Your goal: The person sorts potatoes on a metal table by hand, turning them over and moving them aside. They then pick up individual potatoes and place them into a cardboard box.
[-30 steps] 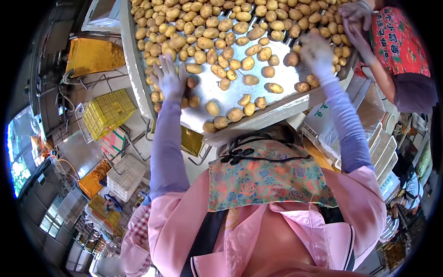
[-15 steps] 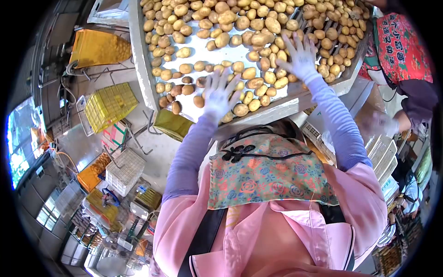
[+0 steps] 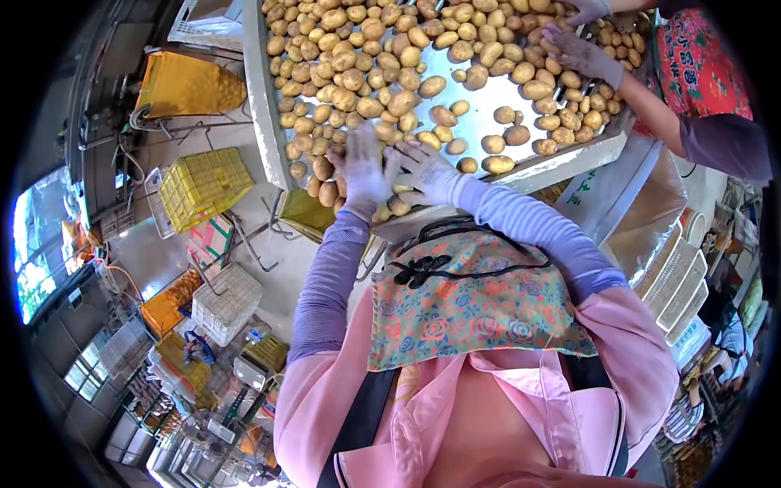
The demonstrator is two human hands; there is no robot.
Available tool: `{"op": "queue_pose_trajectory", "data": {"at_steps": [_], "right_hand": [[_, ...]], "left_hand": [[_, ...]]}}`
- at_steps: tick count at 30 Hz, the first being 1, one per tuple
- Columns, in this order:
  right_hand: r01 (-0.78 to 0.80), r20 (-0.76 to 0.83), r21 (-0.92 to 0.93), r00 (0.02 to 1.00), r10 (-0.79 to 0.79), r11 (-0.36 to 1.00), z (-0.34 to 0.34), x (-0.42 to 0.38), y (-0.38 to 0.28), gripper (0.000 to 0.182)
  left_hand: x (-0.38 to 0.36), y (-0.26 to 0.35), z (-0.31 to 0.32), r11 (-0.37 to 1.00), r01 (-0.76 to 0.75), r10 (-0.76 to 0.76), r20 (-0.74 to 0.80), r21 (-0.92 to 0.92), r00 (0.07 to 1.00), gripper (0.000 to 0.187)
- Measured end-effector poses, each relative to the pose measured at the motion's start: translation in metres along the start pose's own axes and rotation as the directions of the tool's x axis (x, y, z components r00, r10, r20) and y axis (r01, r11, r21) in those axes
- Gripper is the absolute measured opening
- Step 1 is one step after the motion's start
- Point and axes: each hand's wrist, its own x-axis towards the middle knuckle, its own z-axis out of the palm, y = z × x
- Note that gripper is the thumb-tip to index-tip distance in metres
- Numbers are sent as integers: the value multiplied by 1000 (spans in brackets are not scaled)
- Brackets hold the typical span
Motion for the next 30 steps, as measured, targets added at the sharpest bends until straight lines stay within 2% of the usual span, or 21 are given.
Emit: {"op": "queue_pose_trajectory", "data": {"at_steps": [2,3,4,5,6,7,8,9,10,11,13,14,17,18,19,22,24,25,26,28,30], "right_hand": [[108,-69,100,992,-101,989,-8,-31,47,47],[218,-155,193,969,-190,957,-12,-39,62,44],[-216,192,150,964,185,965,-69,-30,67,48],[-574,480,-38,707,519,818,-125,-21,70,51],[-515,115,86,855,505,853,-95,-59,108,59],[-413,-281,181,848,449,893,-67,-93,145,68],[-404,-287,178,851,440,897,-69,-87,143,68],[-430,-190,-49,890,415,901,-72,-84,132,75],[-413,-88,-281,910,405,866,-78,-82,125,82],[-413,-88,-281,910,405,866,-77,-86,125,82],[-446,-62,-154,895,441,882,-77,-87,127,85],[-435,-84,-161,901,426,886,-75,-89,127,85],[-293,114,-232,939,325,928,-86,-105,112,92],[-324,203,-247,904,376,913,-91,-98,96,95],[-275,178,-233,931,319,933,-83,-96,93,96],[-207,89,-152,971,222,967,-69,-72,78,91],[-130,150,-13,980,130,991,-55,-39,57,86],[22,28,76,999,-24,997,-40,-23,48,81],[51,-31,107,998,-48,993,-36,-23,51,76],[25,43,142,999,-31,990,-9,30,2,69],[42,20,115,999,-44,993,-8,47,-28,64]], "left_hand": [[2,3,-11,899,-439,438,59,1,897,85],[16,-19,4,899,-425,422,-51,-100,905,89],[27,-27,2,912,-410,409,-71,-9,910,90],[36,-26,-3,920,-384,390,-91,80,916,91],[48,-10,-4,962,-274,272,-91,-5,958,88],[63,12,0,984,-160,154,-85,-80,985,85],[80,33,11,993,-29,22,-64,-116,998,85],[92,100,-23,972,178,-143,210,-153,967,85],[87,115,-10,989,70,-59,83,-130,995,82],[77,116,-1,989,70,-59,83,-129,995,82],[44,106,7,891,-382,362,-123,-244,924,74],[30,99,7,892,-382,362,-123,-244,924,74],[-17,36,5,821,-521,502,-140,-233,853,67],[-35,6,11,861,-493,478,-136,-122,868,66],[-47,-18,11,886,-464,458,-136,-14,878,65],[-71,-73,-17,945,-326,322,-115,-16,940,62],[-72,-106,-29,961,-277,278,-87,22,957,63],[-73,-116,-33,974,-219,222,-57,49,973,64],[-70,-127,-32,974,-219,222,-57,49,973,64],[-53,-137,-27,999,-45,46,-170,10,984,66],[-29,-130,2,992,-113,123,-220,60,968,66]]}}
